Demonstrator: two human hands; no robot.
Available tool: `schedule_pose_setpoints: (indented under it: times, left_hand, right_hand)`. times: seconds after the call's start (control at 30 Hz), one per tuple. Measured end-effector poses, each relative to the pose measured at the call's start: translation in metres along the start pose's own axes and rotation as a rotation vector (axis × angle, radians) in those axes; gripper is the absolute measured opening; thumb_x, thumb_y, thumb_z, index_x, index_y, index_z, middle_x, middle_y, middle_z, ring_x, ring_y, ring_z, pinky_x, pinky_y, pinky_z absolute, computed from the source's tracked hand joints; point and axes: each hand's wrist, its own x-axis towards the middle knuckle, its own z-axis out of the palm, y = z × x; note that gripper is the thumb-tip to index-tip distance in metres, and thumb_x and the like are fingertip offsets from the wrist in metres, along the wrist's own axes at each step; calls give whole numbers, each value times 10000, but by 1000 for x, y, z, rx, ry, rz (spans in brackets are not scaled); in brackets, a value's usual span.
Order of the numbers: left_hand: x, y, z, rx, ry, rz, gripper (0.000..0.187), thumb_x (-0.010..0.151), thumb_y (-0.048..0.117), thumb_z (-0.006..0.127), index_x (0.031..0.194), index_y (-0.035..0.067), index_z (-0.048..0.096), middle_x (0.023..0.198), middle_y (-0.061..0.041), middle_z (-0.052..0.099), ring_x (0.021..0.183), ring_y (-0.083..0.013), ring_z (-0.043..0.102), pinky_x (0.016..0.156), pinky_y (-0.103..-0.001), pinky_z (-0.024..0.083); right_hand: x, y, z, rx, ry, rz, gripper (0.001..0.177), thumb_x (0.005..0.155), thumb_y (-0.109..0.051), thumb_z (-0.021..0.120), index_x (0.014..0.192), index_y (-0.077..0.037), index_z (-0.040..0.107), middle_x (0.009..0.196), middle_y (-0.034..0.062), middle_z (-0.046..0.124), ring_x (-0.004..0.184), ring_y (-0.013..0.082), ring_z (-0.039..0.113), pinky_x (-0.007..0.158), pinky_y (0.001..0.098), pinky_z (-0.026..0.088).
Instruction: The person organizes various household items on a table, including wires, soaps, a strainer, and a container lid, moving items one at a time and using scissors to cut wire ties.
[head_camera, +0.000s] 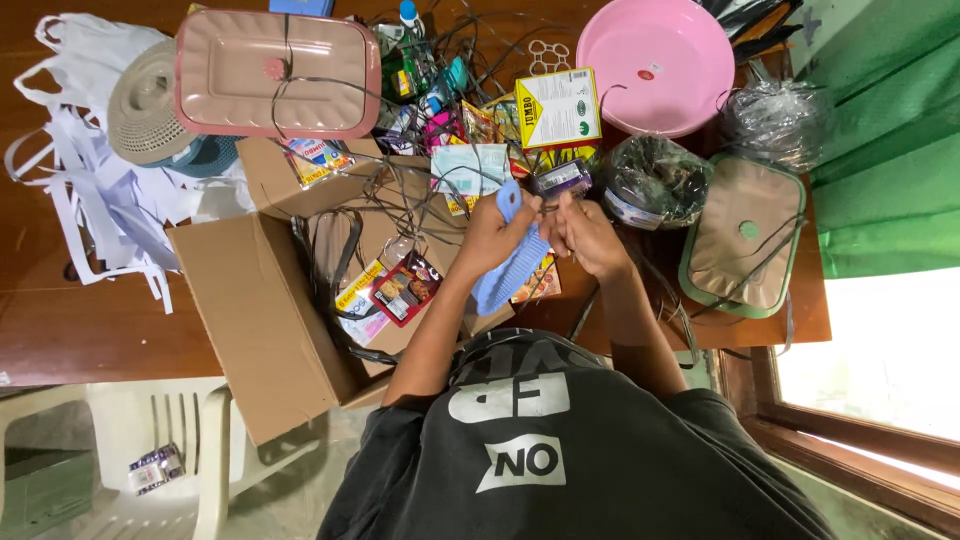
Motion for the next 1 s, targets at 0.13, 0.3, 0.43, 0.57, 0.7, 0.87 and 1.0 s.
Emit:
schedule_pose_setpoints:
  times: [0.13,0.3,0.43,0.57,0.7,0.87,1.0]
  left_hand:
    - [-5,2,3,171,-56,-32,232,1009,194,656,884,1,689,704,-63,689,632,-117,648,597,-322,495]
    - [-6,-22,-3,-46,-32,-64,192,1015,180,616,952,3,659,830,-51,749,764,-115,702,686,-309,554]
    - [-3,-24,-12,-11,76,-87,194,1009,177,638,1020,-12,680,930,-102,761,837,-140,684,746,-313,544]
    - [4,-6,-20,-179,245,-50,273,992,200,642,1185,19,573,1127,-92,716,1000,-143,671,874,-310,539]
    - [1,1,-26,58,333,172,270,1112,188,572,1153,-37,716,1051,-109,709,1197,-200,623,1036,-350,459]
    - [1,-1,-12,-346,259,-65,274,1104,237,599,1106,-6,725,864,-46,669,737,-100,584,665,-254,471]
    - [8,13,6,-360,176,-237,329,1044,259,629,1199,-10,738,769,-13,626,525,-58,504,460,-226,390]
  right_hand:
    - [8,-15,0,102,51,-221,245,1151,-256,560,1117,-28,642,996,81,676,802,140,616,697,289,509]
    - [13,-83,9,240,248,-238,293,1097,-285,493,1034,-42,644,905,82,701,754,167,670,715,323,573]
    - [14,-114,9,246,268,-396,224,1130,-213,519,1045,-67,666,816,20,625,634,95,525,576,279,461]
    - [12,-126,13,-102,329,-625,225,1178,-169,531,1040,-60,671,796,-31,550,605,48,412,521,225,351]
    - [5,-121,17,-267,400,-642,129,1149,-79,578,1132,-21,692,842,-14,594,673,56,472,584,217,360]
    - [8,-113,17,-346,423,-760,96,1080,44,616,1135,2,681,956,58,717,698,64,548,635,220,448]
    - [-2,-105,29,-519,274,-901,125,1048,101,588,1133,18,627,1003,100,719,833,112,655,744,230,550]
